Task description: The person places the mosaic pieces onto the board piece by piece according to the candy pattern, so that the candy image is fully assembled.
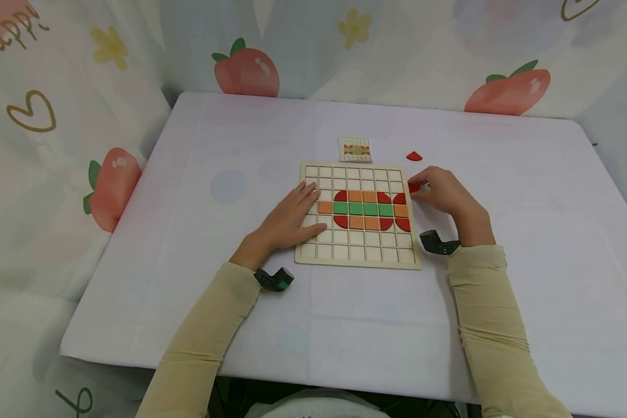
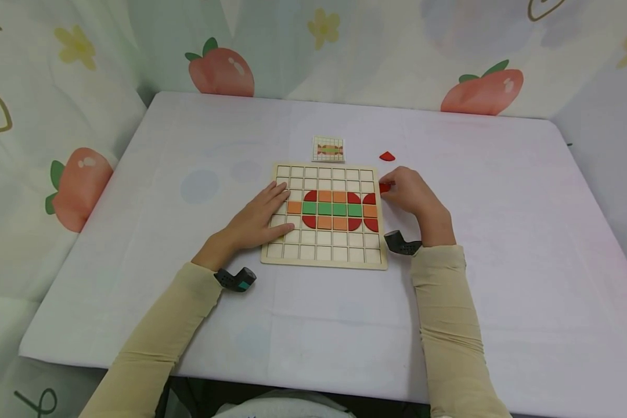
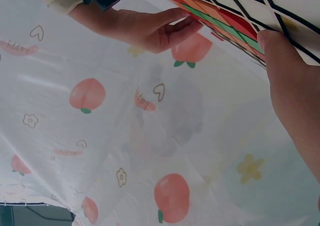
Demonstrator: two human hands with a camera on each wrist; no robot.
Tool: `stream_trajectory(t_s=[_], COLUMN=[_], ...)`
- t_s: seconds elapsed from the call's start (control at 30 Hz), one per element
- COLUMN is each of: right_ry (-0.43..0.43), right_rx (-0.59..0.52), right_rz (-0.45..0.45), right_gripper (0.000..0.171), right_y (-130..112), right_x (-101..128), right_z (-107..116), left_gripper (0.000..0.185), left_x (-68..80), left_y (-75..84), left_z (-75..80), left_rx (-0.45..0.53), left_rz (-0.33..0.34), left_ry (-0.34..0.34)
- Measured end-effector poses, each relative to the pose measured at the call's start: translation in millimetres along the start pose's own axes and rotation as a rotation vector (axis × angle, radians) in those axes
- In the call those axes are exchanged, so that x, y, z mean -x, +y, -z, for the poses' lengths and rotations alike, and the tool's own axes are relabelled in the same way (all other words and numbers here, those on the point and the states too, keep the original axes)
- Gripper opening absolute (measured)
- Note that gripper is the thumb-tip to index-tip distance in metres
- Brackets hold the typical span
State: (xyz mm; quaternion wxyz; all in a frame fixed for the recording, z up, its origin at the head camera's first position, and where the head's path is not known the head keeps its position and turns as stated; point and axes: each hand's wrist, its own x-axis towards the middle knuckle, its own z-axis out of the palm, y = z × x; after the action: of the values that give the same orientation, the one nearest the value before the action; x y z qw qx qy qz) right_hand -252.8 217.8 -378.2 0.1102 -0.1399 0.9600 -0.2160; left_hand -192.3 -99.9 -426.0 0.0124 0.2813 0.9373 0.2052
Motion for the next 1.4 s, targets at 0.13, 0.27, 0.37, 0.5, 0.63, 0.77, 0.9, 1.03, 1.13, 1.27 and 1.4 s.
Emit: stream_trajectory(t_s=[0.13, 0.27, 0.37, 0.5, 0.63, 0.77, 0.9, 1.03, 1.13, 1.27, 1.4], right_ry=[-0.007, -0.015, -0.015, -0.011, 0.002, 0.0, -0.007, -0.019, -0.034, -0.03, -0.014], right_rx=[0.008, 0.017, 0.012, 0.021, 0.054, 0.076, 0.077, 0.054, 0.041, 0.052, 0.059], right_rz=[0.001, 0.011, 0.011, 0.002, 0.02, 0.041, 0.054, 0.038, 0.002, 0.009, 0.042], right_gripper=[0.033, 0.033, 0.032, 0.028, 0.025, 0.024, 0.023, 0.024, 0.027, 0.027, 0.026], right_y=[1.5, 2.9, 3.6, 5.2, 7.6, 9.1, 10.9, 11.3, 11.1, 11.3, 7.5], right_x=[-0.2, -1.4, -2.4, -4.1, -5.1, -4.3, -2.4, -0.4, 0.1, -0.6, -1.9], right_z=[-0.4, -1.2, -2.5, -5.7, -8.1, -8.2, -5.9, -3.6, -2.9, -3.2, -3.7], left_gripper=[0.076, 0.076, 0.076, 0.076, 0.075, 0.075, 0.075, 0.076, 0.076, 0.076, 0.076], left_x=[-0.8, -0.6, -0.3, -0.4, -0.3, -0.1, -0.3, -0.6, -0.7, -0.8, -0.7], left_y=[0.1, 0.3, 0.0, -0.8, -0.3, 0.6, 0.7, 0.8, 0.8, 0.3, -1.0], left_z=[0.2, 0.2, -0.2, -0.9, -0.8, 0.3, 1.1, 1.2, 1.4, 1.4, 0.9], left_rx=[0.003, 0.012, 0.006, -0.002, 0.009, 0.013, 0.005, -0.003, -0.007, -0.006, -0.004], left_rz=[0.0, 0.002, 0.009, 0.017, 0.018, 0.02, 0.024, 0.025, 0.023, 0.01, -0.011], left_ry=[-0.001, -0.004, -0.01, -0.011, -0.008, -0.012, -0.025, -0.031, -0.029, -0.022, -0.012])
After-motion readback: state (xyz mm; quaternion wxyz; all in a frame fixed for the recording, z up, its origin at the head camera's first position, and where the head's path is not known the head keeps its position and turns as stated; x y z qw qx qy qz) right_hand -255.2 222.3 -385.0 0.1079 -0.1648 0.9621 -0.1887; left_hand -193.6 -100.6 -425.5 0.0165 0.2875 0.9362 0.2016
